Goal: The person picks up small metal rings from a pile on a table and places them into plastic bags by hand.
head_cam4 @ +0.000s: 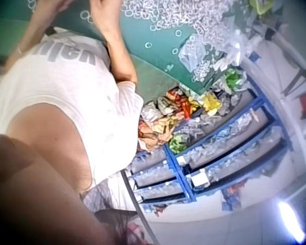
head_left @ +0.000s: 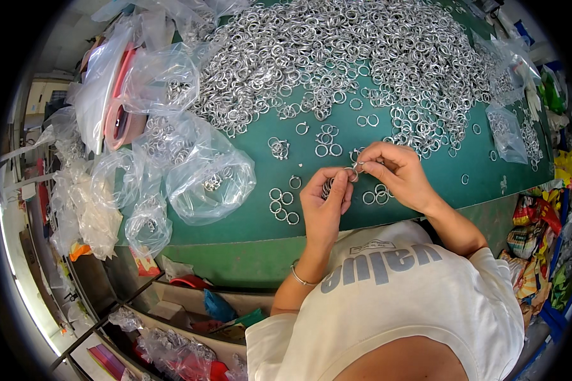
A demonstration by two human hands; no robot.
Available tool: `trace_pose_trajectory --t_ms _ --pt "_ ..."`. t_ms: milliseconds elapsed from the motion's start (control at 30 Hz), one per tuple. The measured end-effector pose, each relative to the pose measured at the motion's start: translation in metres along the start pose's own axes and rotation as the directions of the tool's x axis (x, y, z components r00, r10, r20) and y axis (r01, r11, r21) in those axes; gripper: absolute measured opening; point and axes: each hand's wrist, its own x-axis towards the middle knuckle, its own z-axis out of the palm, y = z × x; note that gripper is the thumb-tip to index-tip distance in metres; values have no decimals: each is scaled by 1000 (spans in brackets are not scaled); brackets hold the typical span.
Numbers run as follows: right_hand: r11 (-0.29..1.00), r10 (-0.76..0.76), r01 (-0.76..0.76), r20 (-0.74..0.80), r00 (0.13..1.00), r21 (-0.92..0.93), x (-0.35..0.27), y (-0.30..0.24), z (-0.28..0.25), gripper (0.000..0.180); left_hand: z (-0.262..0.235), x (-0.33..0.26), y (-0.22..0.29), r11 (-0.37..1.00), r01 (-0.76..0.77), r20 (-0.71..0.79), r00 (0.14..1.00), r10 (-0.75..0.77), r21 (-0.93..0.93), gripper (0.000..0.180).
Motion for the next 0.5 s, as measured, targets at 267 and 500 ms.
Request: trace_pose_trajectory --t_ms 267,500 --pt "902 -281 266 6 960 -339 1 -9 3 10 -2 -1 8 957 143 29 990 -140 -252 16" --pt "911 -276 270 27 961 -312 -1 -11 1 9 6 -8 9 968 -148 -18 988 154 205 20"
